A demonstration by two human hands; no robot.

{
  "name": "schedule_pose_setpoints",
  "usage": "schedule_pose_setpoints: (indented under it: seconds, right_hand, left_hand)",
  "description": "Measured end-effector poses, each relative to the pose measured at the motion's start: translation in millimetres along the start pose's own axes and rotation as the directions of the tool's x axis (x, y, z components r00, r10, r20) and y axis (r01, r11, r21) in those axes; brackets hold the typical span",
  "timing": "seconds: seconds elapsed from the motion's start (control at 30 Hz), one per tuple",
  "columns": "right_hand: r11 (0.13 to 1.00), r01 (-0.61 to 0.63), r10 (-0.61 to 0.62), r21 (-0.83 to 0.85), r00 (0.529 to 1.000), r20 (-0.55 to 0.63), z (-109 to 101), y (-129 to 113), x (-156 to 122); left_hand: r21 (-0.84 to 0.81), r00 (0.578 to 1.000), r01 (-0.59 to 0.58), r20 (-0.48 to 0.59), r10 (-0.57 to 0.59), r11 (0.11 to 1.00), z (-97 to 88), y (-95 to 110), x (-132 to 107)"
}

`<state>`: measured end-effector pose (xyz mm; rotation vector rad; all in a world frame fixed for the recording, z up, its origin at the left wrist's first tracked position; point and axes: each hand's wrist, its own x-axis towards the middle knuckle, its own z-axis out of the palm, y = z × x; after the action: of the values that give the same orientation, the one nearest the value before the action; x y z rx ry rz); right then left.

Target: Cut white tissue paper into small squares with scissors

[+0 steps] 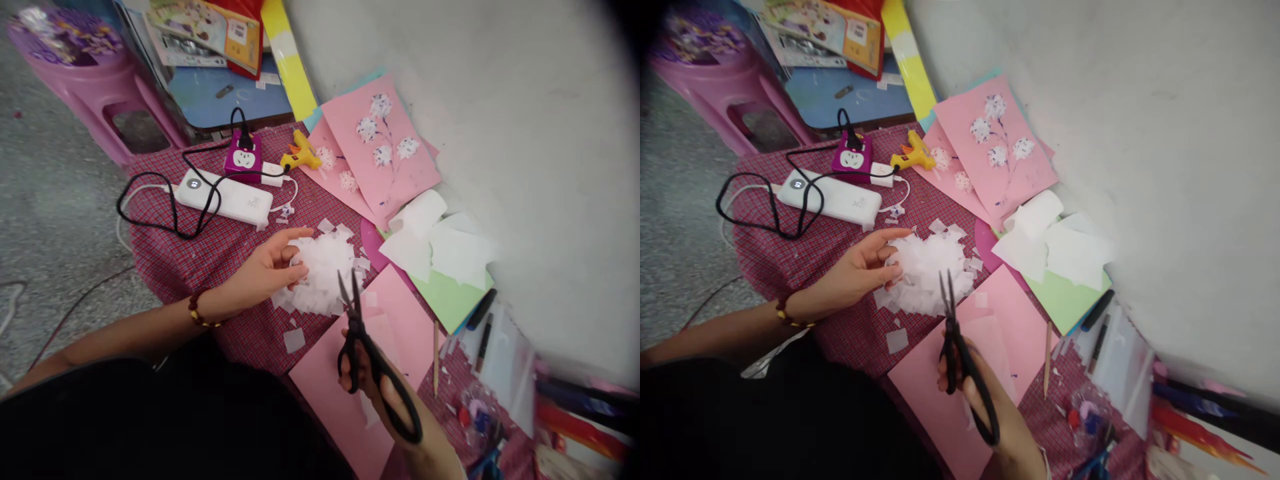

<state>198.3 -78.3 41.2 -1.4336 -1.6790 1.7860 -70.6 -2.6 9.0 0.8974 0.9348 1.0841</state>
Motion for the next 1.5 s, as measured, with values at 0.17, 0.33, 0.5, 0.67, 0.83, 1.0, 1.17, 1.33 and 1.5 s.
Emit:
schedule_pose_setpoints:
  seconds: [0.17,0.33,0.5,0.67,0.83,1.0,1.17,1.33,1.5]
  right_hand:
    - [0.995,0.009,-0.028,0.104,0.984,0.175,3.3,-10.8,8.6]
    - [0.996,0.017,-0.03,0.091,0.989,0.145,4.8,-18.3,16.8]
    - [0.99,-0.023,0.005,0.138,0.991,0.135,6.9,-18.2,18.5]
    - [0.983,-0.094,0.082,0.159,0.994,0.078,10.3,-14.8,20.5]
    - [0.985,-0.103,0.094,0.137,0.993,0.07,9.8,-17.4,21.5]
    - [0.978,-0.011,-0.009,0.21,0.996,0.093,5.8,-12.1,17.3]
    - [0.881,-0.056,0.046,0.469,0.998,0.031,10.5,10.3,16.5]
    - [0.836,-0.023,-0.028,0.548,0.996,0.084,26.3,9.8,29.0]
    - [0.807,-0.004,-0.071,0.591,0.992,0.103,24.8,1.6,30.4]
  left_hand:
    - [0.063,0.993,0.03,0.115,-0.037,0.998,3.4,-0.7,-0.3]
    - [0.1,0.98,0.069,0.181,-0.086,0.993,5.8,-8.1,0.8]
    - [0.084,0.976,0.085,0.195,-0.1,0.993,5.7,-11.1,2.1]
    - [0.088,0.975,0.085,0.197,-0.102,0.992,5.2,-13.2,3.6]
    - [0.052,0.979,0.097,0.173,-0.105,0.994,4.4,-17.2,4.7]
    - [0.0,0.992,0.066,0.108,-0.065,0.998,2.6,-20.8,5.6]
    - [-0.087,0.99,-0.077,0.111,0.086,0.993,-0.5,-20.9,9.1]
    - [-0.318,0.935,0.044,0.348,0.073,0.947,-2.4,-20.5,11.2]
    - [-0.226,0.977,0.071,0.214,-0.021,0.972,-4.1,-22.1,12.9]
